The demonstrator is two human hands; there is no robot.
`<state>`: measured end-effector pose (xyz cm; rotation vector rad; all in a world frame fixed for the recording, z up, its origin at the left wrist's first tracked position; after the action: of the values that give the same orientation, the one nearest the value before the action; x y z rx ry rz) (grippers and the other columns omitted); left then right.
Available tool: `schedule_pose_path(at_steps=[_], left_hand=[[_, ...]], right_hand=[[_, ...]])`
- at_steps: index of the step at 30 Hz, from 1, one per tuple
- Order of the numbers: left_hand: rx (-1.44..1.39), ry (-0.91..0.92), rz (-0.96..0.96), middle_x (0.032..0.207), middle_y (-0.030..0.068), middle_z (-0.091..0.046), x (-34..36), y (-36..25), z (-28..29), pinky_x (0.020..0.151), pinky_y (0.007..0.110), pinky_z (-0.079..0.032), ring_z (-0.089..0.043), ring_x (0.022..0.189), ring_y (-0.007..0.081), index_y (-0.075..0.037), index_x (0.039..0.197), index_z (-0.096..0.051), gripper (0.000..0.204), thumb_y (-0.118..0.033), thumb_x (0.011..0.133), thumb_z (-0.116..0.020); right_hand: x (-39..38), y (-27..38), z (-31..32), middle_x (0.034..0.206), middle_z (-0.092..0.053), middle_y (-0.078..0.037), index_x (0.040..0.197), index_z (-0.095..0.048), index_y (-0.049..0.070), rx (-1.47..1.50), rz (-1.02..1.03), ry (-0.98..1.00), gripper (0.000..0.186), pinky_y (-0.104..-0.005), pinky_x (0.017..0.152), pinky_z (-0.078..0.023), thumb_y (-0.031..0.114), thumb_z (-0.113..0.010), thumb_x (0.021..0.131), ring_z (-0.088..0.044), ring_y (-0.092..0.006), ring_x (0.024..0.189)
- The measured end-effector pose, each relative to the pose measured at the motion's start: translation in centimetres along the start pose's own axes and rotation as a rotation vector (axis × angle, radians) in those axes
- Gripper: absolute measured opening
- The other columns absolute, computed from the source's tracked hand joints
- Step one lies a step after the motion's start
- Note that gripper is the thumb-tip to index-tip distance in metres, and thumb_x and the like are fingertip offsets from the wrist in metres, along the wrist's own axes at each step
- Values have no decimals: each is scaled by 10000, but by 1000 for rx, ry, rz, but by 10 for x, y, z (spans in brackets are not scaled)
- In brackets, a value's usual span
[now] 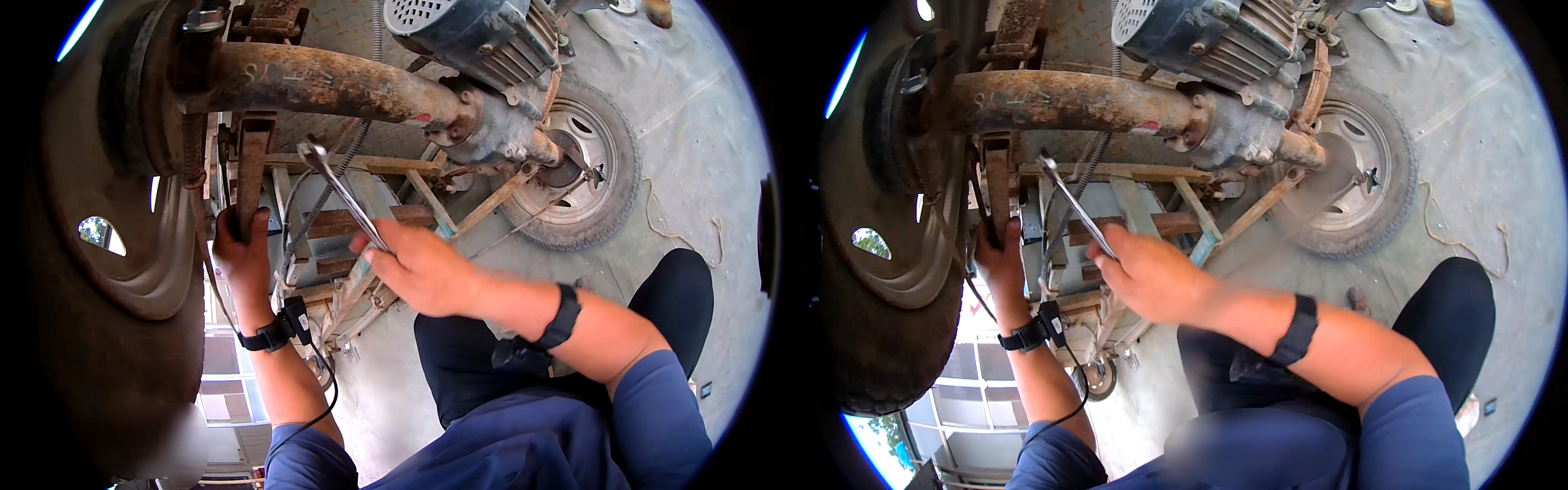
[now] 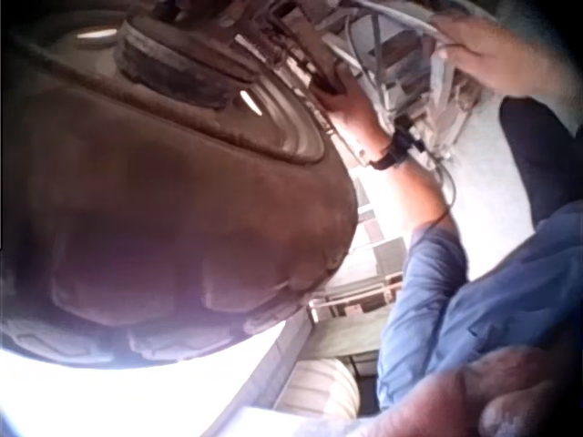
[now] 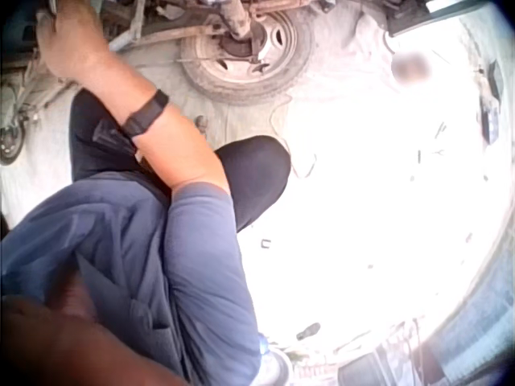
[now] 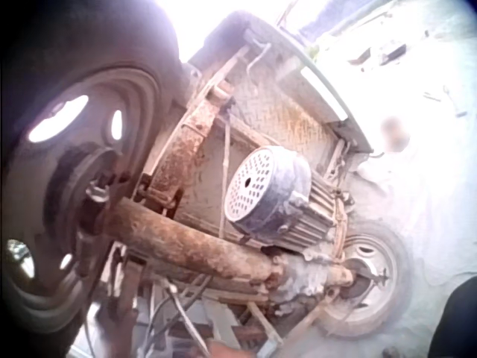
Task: The person uses a wrench to loosen and tighten bolts on the rear axle and suspension of a small utility vehicle. They reposition the tire and use a hammer to tap a component into place while working underneath the vehicle.
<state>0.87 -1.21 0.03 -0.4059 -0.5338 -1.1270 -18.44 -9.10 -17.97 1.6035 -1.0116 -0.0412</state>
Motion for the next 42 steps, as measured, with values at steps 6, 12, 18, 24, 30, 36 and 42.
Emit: schedule_pose_path(at_steps=[6,12,18,24,30,36,42], left_hand=[[1,0,10,884,81,-652,0,1,2,759,276,-479,-563,791,146,22,1078,-607,439,-324,852,-754],[-2,-19,-17,870,80,-654,0,-4,1,746,282,-484,-568,778,149,18,1065,-610,424,-319,851,-753],[67,-30,13,871,86,-659,-2,-4,2,747,290,-488,-575,774,156,20,1054,-611,436,-331,843,-759],[15,-35,13,886,84,-661,0,-4,1,759,292,-486,-583,790,159,21,1062,-607,421,-308,847,-759],[16,-32,6,901,74,-659,-2,-5,1,770,289,-481,-582,804,151,19,1073,-602,398,-276,854,-755],[-2,-33,28,872,66,-646,-1,-4,1,748,282,-477,-566,780,148,19,1054,-605,407,-293,844,-764],[6,-60,4,842,51,-626,-2,-5,0,714,274,-464,-535,750,140,18,1022,-605,413,-309,834,-773]], right_hand=[[19,37,43,595,-467,-4,1169,-528,16,385,-363,393,256,-248,377,-400,183,-417,1009,-454,-84,371],[25,52,73,573,-413,9,1178,-530,0,410,-430,477,277,-256,349,-363,190,-444,996,-439,-99,372],[40,66,93,571,-408,8,1170,-551,-3,377,-482,505,279,-263,343,-347,187,-483,977,-407,-100,360],[34,65,87,533,-422,-22,1165,-554,-9,353,-459,491,286,-281,337,-331,188,-468,976,-423,-115,354],[40,74,98,531,-427,-23,1169,-554,-28,395,-516,507,307,-286,337,-323,177,-488,951,-432,-122,355],[45,77,85,552,-454,-23,1114,-566,-15,340,-507,504,286,-282,352,-344,202,-488,944,-458,-130,363],[34,93,71,559,-473,-18,1066,-532,-10,381,-567,462,249,-277,361,-357,212,-460,978,-514,-144,377]])
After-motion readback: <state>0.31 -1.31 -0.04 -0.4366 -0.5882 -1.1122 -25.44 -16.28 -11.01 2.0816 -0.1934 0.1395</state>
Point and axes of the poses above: each hand's wrist, its own x-axis towards the middle knuckle, its own z-axis out of the back of the hand, y = z × x, the point moved 1 cm from there along x, towards the middle knuckle
